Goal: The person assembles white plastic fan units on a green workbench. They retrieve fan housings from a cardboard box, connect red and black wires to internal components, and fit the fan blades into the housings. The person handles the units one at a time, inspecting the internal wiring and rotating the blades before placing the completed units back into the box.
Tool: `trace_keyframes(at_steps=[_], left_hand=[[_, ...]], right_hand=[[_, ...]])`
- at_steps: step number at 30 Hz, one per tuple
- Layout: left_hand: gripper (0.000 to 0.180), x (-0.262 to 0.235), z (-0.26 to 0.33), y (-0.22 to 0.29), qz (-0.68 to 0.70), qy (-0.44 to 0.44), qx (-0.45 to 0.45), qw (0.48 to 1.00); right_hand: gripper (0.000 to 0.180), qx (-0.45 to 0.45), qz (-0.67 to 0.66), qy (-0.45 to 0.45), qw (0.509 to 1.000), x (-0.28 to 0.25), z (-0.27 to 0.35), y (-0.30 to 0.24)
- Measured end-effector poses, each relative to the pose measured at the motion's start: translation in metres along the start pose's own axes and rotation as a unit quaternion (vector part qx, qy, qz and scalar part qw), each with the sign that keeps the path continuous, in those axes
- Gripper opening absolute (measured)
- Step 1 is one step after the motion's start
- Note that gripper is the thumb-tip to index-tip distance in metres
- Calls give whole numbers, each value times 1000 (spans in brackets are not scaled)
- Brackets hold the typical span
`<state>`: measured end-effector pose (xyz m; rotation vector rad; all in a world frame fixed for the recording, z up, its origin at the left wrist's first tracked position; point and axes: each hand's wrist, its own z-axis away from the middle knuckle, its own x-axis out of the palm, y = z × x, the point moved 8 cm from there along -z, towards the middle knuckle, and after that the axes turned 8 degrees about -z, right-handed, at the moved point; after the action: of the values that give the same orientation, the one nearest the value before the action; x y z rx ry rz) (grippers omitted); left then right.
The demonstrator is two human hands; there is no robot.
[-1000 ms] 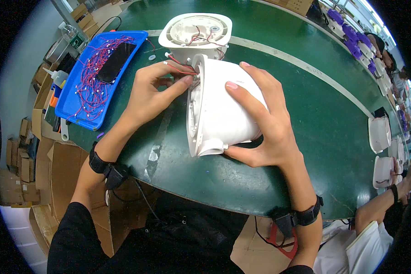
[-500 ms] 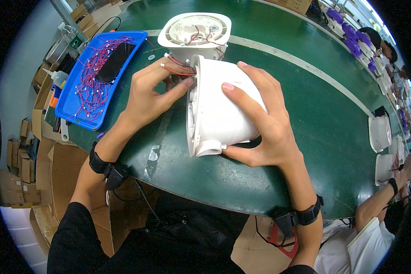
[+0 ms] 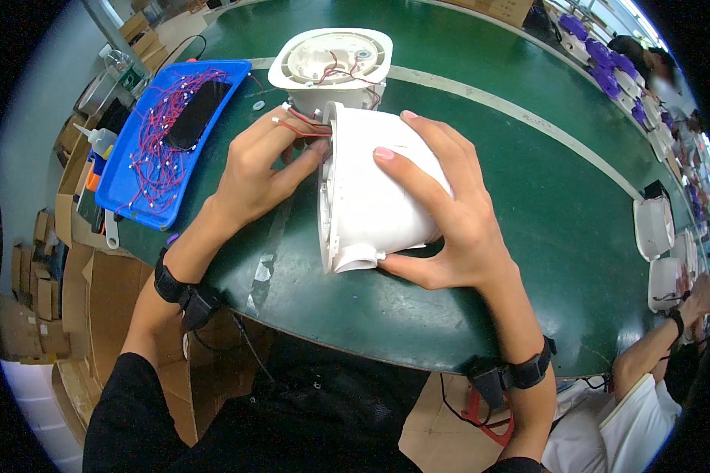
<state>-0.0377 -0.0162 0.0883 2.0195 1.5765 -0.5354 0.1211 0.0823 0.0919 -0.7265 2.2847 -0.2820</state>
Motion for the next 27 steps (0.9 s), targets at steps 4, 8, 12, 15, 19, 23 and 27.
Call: trace_keyframes(at_steps=[4,8,12,15,19,23,27], left_hand=[[17,0,1,-2,-5,0,-14,1000],[12,3,2,-16,21,-34,-138,990],[14,11,17,-41,78,-90,-257,959],[28,17,14,-26,181,-76,-220,956],[89,0,-8,16,185,-64,-12,981],[116,25,-17,45,141,-161,16,977],[113,48,-26,21,228,-221,-104,942]], right_hand=[[87,0,9,-7,1000,0,0,0],[87,38,-27,35,998,-6,5,8],[83,199,-226,118,946,-18,19,46],[83,214,-252,118,936,-16,18,44],[85,198,-252,120,940,-16,20,44],[75,211,-302,150,918,-15,24,52],[50,267,-338,207,879,-21,32,69]])
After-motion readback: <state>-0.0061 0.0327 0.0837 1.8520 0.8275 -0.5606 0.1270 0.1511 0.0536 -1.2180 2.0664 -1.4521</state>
